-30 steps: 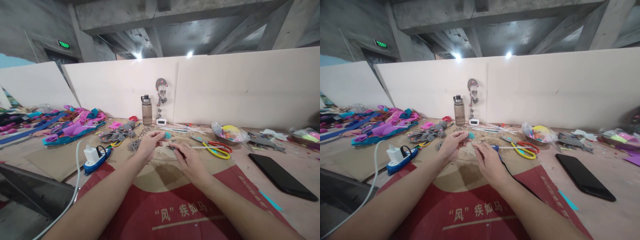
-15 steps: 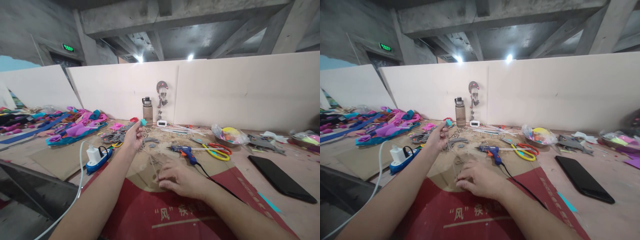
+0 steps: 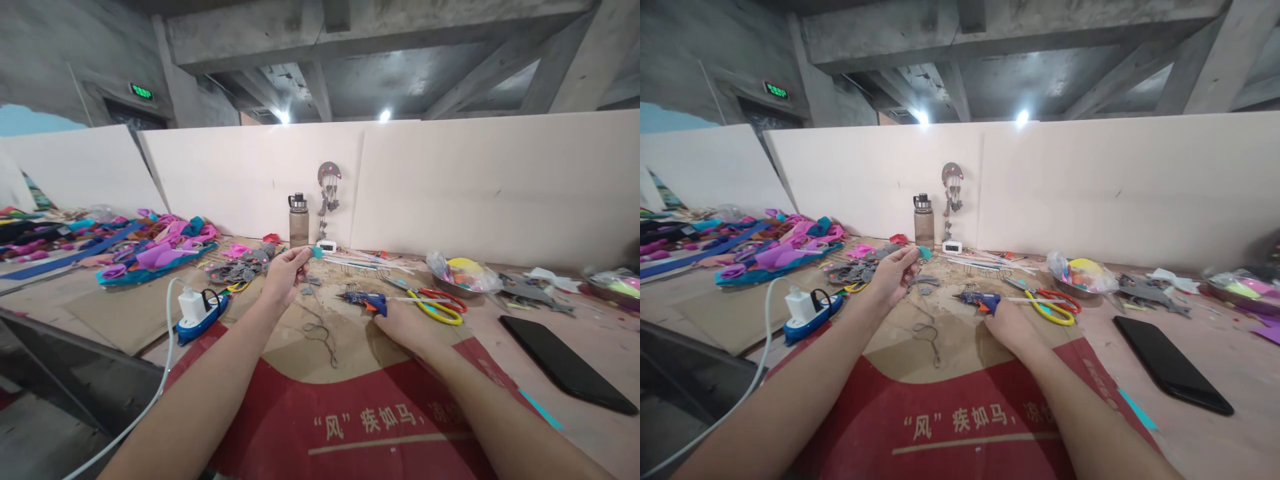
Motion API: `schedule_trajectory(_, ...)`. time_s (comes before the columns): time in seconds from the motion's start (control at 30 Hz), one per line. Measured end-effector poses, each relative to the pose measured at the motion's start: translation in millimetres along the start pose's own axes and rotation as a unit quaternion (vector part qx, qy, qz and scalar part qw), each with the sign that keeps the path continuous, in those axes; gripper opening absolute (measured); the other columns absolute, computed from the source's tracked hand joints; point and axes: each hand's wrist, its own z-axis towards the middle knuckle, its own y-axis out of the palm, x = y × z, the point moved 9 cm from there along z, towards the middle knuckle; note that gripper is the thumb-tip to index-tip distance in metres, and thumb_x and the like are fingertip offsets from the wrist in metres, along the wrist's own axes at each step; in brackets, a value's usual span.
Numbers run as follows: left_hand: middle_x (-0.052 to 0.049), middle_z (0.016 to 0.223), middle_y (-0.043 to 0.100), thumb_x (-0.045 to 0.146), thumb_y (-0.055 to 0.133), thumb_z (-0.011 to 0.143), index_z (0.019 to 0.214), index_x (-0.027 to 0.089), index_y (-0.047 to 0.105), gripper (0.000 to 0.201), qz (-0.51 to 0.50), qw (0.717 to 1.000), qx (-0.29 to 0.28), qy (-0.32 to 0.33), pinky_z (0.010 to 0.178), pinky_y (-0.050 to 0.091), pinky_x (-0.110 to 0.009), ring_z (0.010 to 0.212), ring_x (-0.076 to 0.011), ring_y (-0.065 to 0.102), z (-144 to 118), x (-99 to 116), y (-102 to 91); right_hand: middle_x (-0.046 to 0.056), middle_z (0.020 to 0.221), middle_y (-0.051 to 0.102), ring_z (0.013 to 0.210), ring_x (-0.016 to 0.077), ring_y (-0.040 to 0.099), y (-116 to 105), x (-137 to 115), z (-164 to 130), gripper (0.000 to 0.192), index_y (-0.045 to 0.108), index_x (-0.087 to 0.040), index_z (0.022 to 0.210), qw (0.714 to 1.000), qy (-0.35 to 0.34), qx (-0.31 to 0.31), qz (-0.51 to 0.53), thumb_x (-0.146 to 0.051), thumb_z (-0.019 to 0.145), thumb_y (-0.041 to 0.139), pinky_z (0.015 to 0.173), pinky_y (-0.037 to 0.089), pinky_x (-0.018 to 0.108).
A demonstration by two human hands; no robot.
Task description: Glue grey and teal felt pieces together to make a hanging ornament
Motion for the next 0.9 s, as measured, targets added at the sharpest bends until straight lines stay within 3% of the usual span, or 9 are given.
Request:
schedule_trajectory(0.1,0.004,0.049,0.052,0.036,0.083,0.054,0.076,0.012,0.066,0.036,0.014,1.0,-0.005,-0.009,0.037,0.021,-0.014,0.042,-0.0021,0.041,-1,-2,1.3,0.005,0.059,0.062,0.05,0.0184,0.056,0,10,5,0.008,0.059,-0.019,0.074,0.996,0.05,0.018,0.073,-0.024,0.07,0.055,0.048,0.037,0.027)
schedule_trajectory(0.2,0.004,0.049,0.051,0.038,0.083,0.053,0.076,0.013,0.066,0.038,0.026,1.0,-0.005,-0.009,0.037,0.02,-0.015,0.041,-0.0023,0.04,0,-5,0.6,0.007,0.07,0.064,0.061,0.0213,0.06,-15,9,6,0.021,0.059,-0.016,0.09,0.987,0.066,0.084,0.123,-0.027,0.073,0.053,0.054,0.041,0.03)
schedule_trajectory(0.3,0.004,0.05,0.051,0.04,0.083,0.052,0.075,0.013,0.066,0.039,0.035,0.999,-0.005,-0.005,0.037,0.018,-0.015,0.041,-0.0023,0.04,1,-7,-0.2,0.008,0.084,0.064,0.072,0.0216,0.06,-41,-9,-3,0.031,0.054,-0.016,0.105,0.967,0.016,0.166,0.194,-0.036,0.081,0.049,0.064,0.044,0.032)
schedule_trajectory(0.4,0.004,0.05,0.051,0.041,0.082,0.054,0.077,0.013,0.067,0.039,0.043,0.999,-0.009,-0.002,0.038,0.017,-0.015,0.041,-0.0022,0.039,1,-9,0.2,0.007,0.091,0.063,0.08,0.0209,0.058,-59,-28,-19,0.031,0.051,-0.02,0.105,0.94,-0.025,0.202,0.274,-0.044,0.088,0.043,0.073,0.045,0.034)
schedule_trajectory(0.47,0.004,0.05,0.05,0.041,0.082,0.055,0.078,0.013,0.067,0.039,0.05,0.999,-0.012,-0.003,0.038,0.017,-0.015,0.042,-0.0023,0.039,1,-11,0.9,0.004,0.083,0.062,0.075,0.0199,0.059,-62,-38,-27,0.027,0.048,-0.021,0.101,0.924,-0.032,0.193,0.329,-0.044,0.088,0.046,0.073,0.046,0.034)
schedule_trajectory(0.63,0.004,0.053,0.05,0.041,0.081,0.056,0.074,0.013,0.066,0.037,0.06,0.998,-0.006,-0.008,0.039,0.018,-0.016,0.044,-0.0025,0.04,-2,-12,2.0,0.001,0.071,0.059,0.051,0.0134,0.054,-48,-66,-35,0.026,0.048,-0.019,0.094,0.894,-0.087,0.093,0.43,-0.043,0.086,0.051,0.056,0.047,0.03)
schedule_trajectory(0.77,0.004,0.05,0.049,0.043,0.081,0.055,0.071,0.013,0.064,0.038,0.073,0.997,-0.007,-0.013,0.04,0.016,-0.017,0.043,-0.0033,0.039,-4,-13,4.4,-0.001,0.069,0.057,0.051,0.0127,0.052,-40,-67,-36,0.025,0.049,-0.019,0.102,0.903,-0.118,0.098,0.401,-0.04,0.088,0.05,0.05,0.044,0.027)
schedule_trajectory(0.9,0.004,0.049,0.048,0.044,0.079,0.058,0.068,0.013,0.063,0.036,0.084,0.996,-0.021,-0.012,0.041,0.017,-0.018,0.043,-0.0036,0.038,-6,-15,8.4,0.002,0.076,0.059,0.06,0.0155,0.054,-41,-64,-37,0.021,0.052,-0.019,0.099,0.928,-0.139,0.13,0.32,-0.038,0.089,0.048,0.058,0.045,0.03)
